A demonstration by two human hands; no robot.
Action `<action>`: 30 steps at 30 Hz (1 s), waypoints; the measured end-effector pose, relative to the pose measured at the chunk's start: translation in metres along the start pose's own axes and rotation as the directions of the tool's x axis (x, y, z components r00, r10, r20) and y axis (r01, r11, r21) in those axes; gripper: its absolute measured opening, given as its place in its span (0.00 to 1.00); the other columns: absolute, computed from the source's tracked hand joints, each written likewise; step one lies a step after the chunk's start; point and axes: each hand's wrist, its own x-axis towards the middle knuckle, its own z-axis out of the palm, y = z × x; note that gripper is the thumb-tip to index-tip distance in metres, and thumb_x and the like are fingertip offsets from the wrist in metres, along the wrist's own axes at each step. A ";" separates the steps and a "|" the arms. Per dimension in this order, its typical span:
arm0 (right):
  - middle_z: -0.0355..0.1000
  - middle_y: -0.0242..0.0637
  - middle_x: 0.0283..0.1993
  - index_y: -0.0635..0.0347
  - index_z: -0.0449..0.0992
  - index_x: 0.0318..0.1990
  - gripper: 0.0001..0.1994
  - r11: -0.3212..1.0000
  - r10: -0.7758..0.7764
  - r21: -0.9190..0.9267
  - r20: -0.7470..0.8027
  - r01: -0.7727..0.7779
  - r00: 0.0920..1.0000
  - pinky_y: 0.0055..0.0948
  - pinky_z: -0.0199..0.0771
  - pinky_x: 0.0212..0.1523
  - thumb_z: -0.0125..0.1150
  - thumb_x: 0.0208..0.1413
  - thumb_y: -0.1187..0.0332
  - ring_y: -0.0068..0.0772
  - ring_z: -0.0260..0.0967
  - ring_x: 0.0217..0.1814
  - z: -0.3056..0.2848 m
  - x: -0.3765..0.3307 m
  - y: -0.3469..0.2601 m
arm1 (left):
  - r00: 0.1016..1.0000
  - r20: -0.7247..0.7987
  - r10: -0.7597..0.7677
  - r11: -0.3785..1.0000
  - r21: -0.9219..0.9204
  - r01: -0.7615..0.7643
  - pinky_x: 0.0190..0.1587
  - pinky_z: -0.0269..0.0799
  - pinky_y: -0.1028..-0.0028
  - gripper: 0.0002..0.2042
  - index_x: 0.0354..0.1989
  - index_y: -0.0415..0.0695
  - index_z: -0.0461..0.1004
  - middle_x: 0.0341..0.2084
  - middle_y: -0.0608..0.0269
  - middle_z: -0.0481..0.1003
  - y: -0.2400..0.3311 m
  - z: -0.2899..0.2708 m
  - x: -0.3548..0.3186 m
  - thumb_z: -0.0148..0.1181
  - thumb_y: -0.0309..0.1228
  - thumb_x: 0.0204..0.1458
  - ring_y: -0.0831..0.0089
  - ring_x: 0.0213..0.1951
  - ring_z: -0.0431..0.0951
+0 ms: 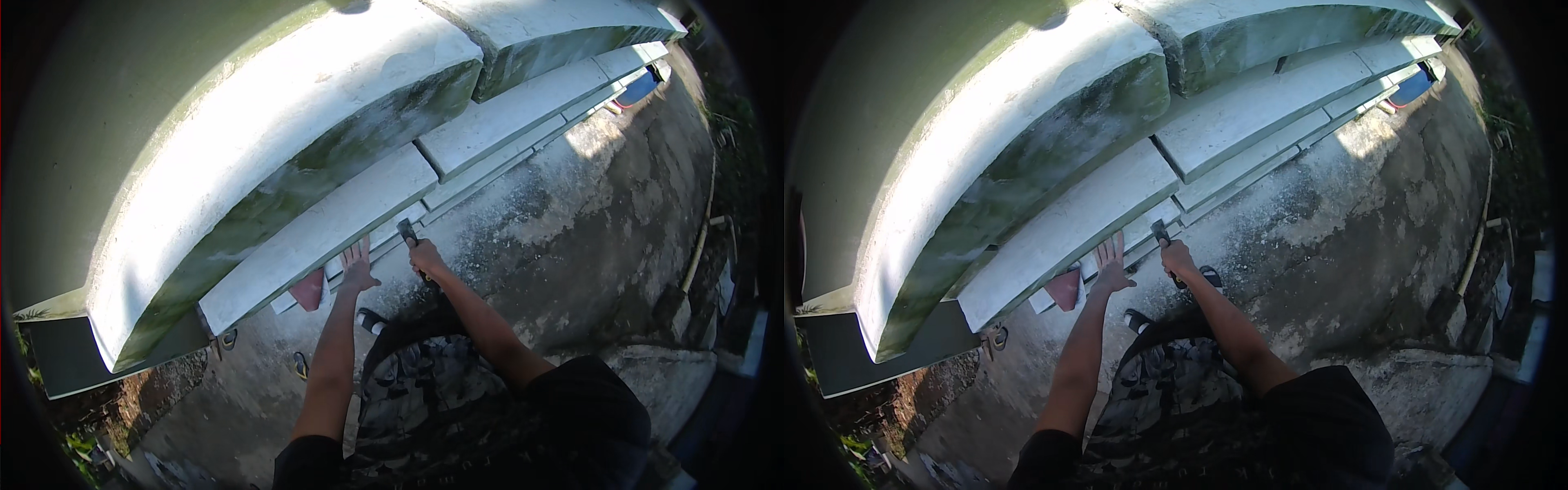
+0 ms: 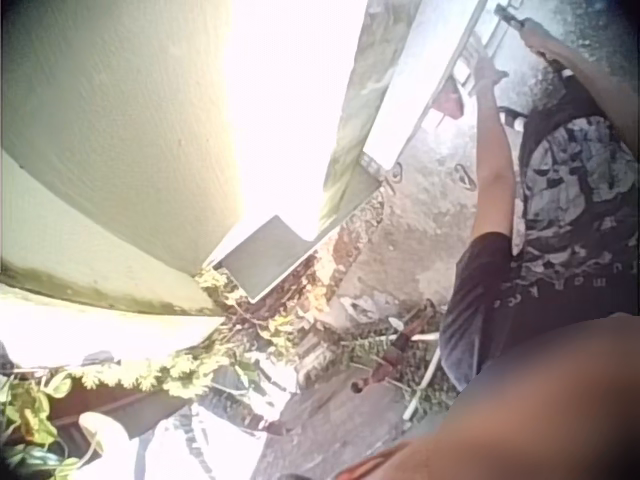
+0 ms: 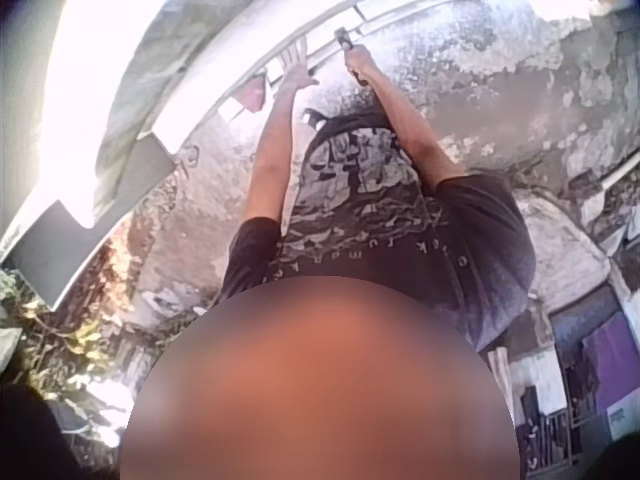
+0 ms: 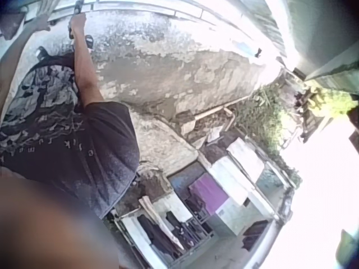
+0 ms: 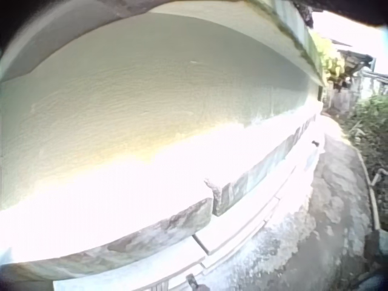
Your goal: The person is scraping and sanding concrete outdoor steps to prepare them for finishing.
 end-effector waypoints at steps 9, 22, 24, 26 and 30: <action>0.61 0.35 0.12 0.64 0.64 0.19 0.23 0.996 -0.062 -0.071 -0.076 0.056 0.995 0.30 0.60 0.09 0.48 0.57 0.54 0.27 0.59 0.09 0.006 0.004 -0.011 | 1.000 -0.025 0.008 0.999 0.036 -0.007 0.63 0.30 0.49 0.65 0.65 0.49 0.27 0.62 0.42 0.41 0.004 0.000 0.001 0.74 0.41 0.21 0.43 0.63 0.37; 0.62 0.36 0.13 0.65 0.65 0.18 0.22 0.996 -0.065 -0.064 -0.092 0.059 0.994 0.30 0.61 0.09 0.50 0.56 0.54 0.28 0.59 0.09 0.012 -0.005 -0.014 | 1.000 -0.025 0.018 1.000 0.018 -0.018 0.63 0.31 0.50 0.65 0.65 0.49 0.27 0.62 0.44 0.41 -0.004 0.004 -0.001 0.75 0.40 0.20 0.44 0.64 0.37; 0.62 0.36 0.12 0.65 0.65 0.17 0.23 0.997 -0.053 -0.067 -0.080 0.048 0.995 0.30 0.62 0.09 0.49 0.57 0.54 0.29 0.60 0.09 0.008 -0.006 -0.012 | 1.000 -0.030 0.007 1.000 0.023 -0.006 0.63 0.31 0.50 0.65 0.65 0.49 0.27 0.62 0.44 0.42 -0.004 0.003 0.000 0.75 0.40 0.20 0.45 0.64 0.37; 0.63 0.36 0.12 0.64 0.64 0.17 0.23 0.999 -0.006 -0.045 -0.057 0.003 0.998 0.31 0.63 0.10 0.49 0.57 0.55 0.29 0.60 0.09 0.001 -0.002 -0.009 | 1.000 -0.026 0.010 0.999 0.031 -0.009 0.63 0.32 0.50 0.65 0.65 0.48 0.28 0.61 0.44 0.42 0.001 0.002 -0.003 0.74 0.40 0.20 0.45 0.64 0.38; 0.62 0.35 0.12 0.64 0.64 0.17 0.23 0.999 -0.026 -0.039 -0.056 0.024 0.998 0.30 0.62 0.10 0.49 0.57 0.55 0.28 0.59 0.08 0.006 -0.007 -0.004 | 0.998 -0.052 0.026 1.000 0.004 -0.026 0.63 0.33 0.50 0.64 0.65 0.48 0.28 0.61 0.44 0.42 -0.005 0.007 -0.007 0.74 0.40 0.21 0.45 0.63 0.39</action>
